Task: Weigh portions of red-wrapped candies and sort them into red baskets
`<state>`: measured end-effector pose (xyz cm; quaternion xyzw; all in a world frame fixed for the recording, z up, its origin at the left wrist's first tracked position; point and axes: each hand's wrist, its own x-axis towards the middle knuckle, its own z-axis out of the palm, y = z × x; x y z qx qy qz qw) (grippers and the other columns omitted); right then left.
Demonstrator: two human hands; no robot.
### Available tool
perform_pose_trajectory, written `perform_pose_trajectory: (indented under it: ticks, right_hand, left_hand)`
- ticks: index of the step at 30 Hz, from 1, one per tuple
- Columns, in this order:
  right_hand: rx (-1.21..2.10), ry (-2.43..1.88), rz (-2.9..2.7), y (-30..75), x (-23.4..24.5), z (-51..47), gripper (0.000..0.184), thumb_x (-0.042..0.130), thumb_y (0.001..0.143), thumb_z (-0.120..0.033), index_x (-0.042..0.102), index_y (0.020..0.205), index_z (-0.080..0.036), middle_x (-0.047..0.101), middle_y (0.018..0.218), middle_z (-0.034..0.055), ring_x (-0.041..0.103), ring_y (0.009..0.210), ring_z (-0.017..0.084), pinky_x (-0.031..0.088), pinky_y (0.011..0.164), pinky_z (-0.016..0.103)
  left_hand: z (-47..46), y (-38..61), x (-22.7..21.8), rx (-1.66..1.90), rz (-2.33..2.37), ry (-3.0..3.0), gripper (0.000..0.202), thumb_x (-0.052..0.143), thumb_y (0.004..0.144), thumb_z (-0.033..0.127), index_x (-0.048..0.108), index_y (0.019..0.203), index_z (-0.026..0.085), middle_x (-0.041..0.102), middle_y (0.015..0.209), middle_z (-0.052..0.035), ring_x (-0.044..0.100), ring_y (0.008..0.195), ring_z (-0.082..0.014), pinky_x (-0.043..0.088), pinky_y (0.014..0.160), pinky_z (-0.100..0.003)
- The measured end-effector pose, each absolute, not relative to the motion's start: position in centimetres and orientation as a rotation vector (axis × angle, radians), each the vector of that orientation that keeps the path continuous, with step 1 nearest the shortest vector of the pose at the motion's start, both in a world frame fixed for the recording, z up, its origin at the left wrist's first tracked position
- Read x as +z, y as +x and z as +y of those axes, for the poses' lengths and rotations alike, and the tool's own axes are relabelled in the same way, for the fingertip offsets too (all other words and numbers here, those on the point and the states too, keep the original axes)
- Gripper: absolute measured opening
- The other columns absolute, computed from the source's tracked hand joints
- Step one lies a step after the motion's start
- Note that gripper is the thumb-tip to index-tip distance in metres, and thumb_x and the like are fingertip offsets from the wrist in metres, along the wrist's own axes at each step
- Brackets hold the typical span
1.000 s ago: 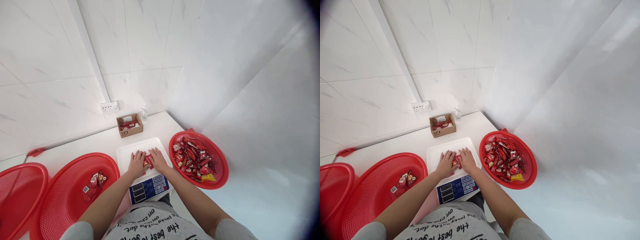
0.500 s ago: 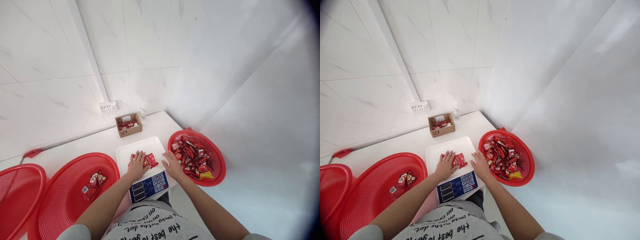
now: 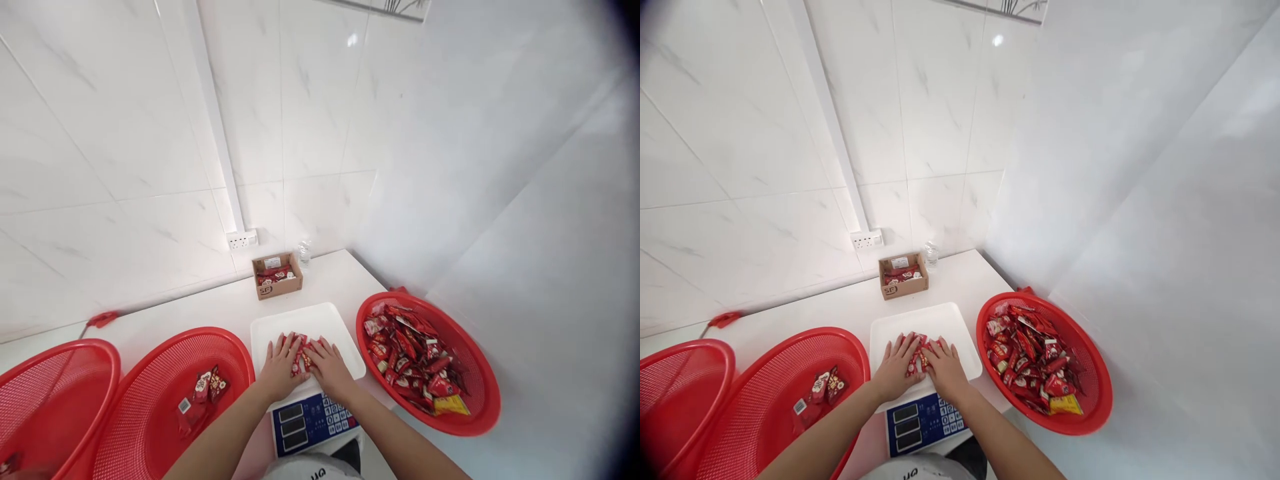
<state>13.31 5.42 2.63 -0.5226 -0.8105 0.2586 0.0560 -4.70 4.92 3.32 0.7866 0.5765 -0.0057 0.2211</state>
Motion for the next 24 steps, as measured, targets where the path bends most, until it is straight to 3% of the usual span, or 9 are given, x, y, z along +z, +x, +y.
perform_pose_trajectory:
  ticks: [7, 12, 15, 24]
  right_hand:
    - [0.820, -1.544, -2.422, 13.0, 2.7, 5.7, 0.046, 0.042, 0.088, -0.028, 0.047, 0.134, -0.029, 0.035, 0.150, 0.0055, 0.018, 0.141, 0.030, 0.015, 0.112, 0.055]
    - [0.783, -1.535, -2.334, 13.5, 3.1, 5.4, 0.047, 0.044, 0.088, -0.032, 0.044, 0.135, -0.030, 0.035, 0.149, 0.0076, 0.019, 0.141, 0.029, 0.013, 0.113, 0.054]
    - [0.798, -1.580, -2.261, 14.2, 3.0, 4.4, 0.048, 0.047, 0.087, -0.034, 0.046, 0.134, -0.029, 0.035, 0.149, 0.0092, 0.020, 0.141, 0.029, 0.014, 0.113, 0.054]
    - [0.883, -1.577, -2.112, 15.3, 5.6, 2.4, 0.051, 0.050, 0.085, -0.041, 0.045, 0.135, -0.031, 0.027, 0.153, 0.0091, 0.016, 0.142, 0.028, 0.013, 0.114, 0.051]
  left_hand:
    - [5.2, -4.7, 2.7, -0.017, 1.669, 2.174, 0.076, 0.045, 0.083, 0.053, 0.016, 0.148, 0.027, 0.013, 0.157, -0.0036, 0.005, 0.143, -0.0296, 0.012, 0.113, -0.054]
    - [5.5, -4.8, 1.5, 0.122, 1.701, 2.211, 0.055, 0.029, 0.092, 0.039, 0.026, 0.146, 0.029, 0.022, 0.155, -0.0021, 0.013, 0.143, -0.0252, 0.019, 0.113, -0.051]
    - [5.7, -5.0, -0.1, 0.183, 1.738, 2.233, 0.052, 0.025, 0.093, 0.033, 0.032, 0.144, 0.027, 0.025, 0.154, -0.0023, 0.018, 0.142, -0.0240, 0.022, 0.112, -0.050]
    - [7.0, -5.1, -4.0, 0.372, 1.858, 2.231, 0.052, 0.027, 0.090, 0.034, 0.046, 0.136, 0.023, 0.041, 0.147, -0.0068, 0.036, 0.135, -0.0271, 0.037, 0.103, -0.050]
